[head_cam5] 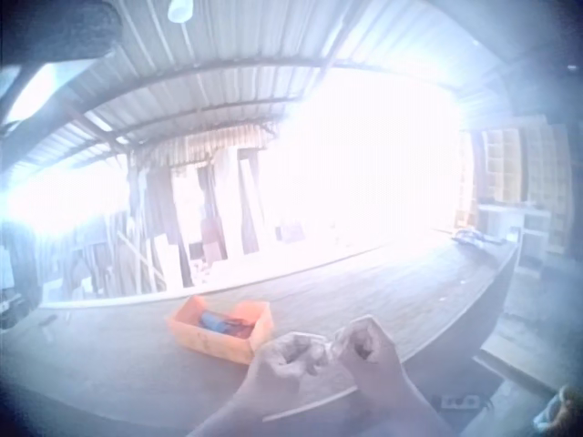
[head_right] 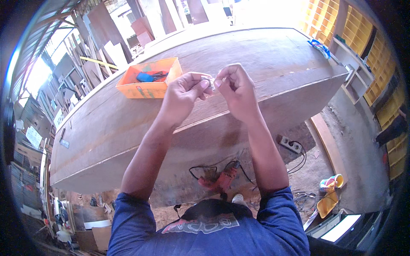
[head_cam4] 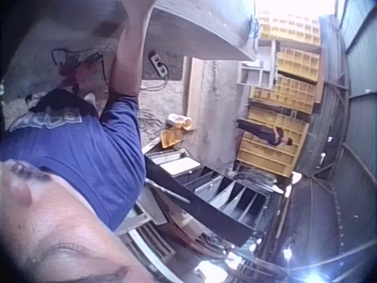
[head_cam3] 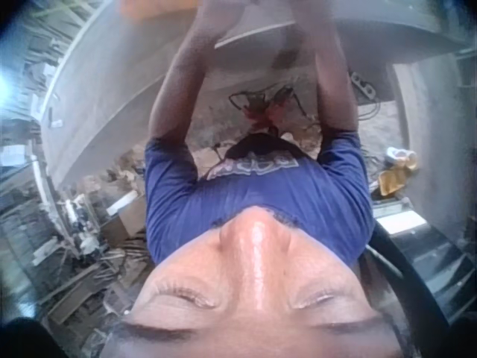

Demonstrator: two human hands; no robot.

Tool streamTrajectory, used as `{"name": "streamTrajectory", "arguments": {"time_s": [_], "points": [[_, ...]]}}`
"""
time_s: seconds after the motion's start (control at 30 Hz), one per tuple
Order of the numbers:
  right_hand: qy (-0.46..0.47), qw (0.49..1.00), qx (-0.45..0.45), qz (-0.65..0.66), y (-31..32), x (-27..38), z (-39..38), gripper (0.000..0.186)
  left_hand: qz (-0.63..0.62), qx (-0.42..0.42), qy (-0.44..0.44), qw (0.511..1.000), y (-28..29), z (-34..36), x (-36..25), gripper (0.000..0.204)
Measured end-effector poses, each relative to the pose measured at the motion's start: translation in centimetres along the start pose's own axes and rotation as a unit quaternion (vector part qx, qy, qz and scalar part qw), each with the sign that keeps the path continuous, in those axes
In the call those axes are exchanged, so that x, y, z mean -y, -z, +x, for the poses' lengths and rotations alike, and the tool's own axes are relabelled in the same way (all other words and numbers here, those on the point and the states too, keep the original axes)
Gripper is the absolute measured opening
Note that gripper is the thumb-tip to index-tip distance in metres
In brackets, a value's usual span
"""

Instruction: The person picks up a tray of hardware and brings it to a large wooden cabinet, then uses a power drill to drill holes into the wood panels.

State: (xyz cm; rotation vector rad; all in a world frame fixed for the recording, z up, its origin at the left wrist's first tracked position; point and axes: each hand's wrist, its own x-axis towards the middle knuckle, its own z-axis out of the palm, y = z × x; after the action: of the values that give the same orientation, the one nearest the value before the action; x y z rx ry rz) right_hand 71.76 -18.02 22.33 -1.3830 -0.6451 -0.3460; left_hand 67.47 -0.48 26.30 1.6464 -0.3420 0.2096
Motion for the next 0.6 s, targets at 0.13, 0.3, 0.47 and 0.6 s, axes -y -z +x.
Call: {"name": "streamTrajectory", "arguments": {"time_s": [0.13, 0.3, 0.47, 0.6], "points": [[-0.056, 0.997, 0.007, 0.050, 1.2, -0.1, 1.0, 0.023, 0.019, 0.016, 0.006, 1.000, 0.8, 0.5, -0.4, 0.023], [0.040, 0.998, -0.010, 0.047, 1.6, -0.9, 1.9, 0.033, 0.017, 0.013, 0.015, 1.000, 0.4, 1.4, -0.9, 0.025], [0.038, 0.999, -0.002, -0.009, 1.8, -0.8, 1.8, 0.038, 0.023, 0.011, 0.009, 1.000, 0.6, 2.1, -0.5, 0.026], [0.021, 0.999, 0.028, -0.024, 1.9, -0.8, 1.9, 0.041, 0.075, 0.029, -0.008, 0.997, 1.0, 2.5, 0.0, 0.025]]}}
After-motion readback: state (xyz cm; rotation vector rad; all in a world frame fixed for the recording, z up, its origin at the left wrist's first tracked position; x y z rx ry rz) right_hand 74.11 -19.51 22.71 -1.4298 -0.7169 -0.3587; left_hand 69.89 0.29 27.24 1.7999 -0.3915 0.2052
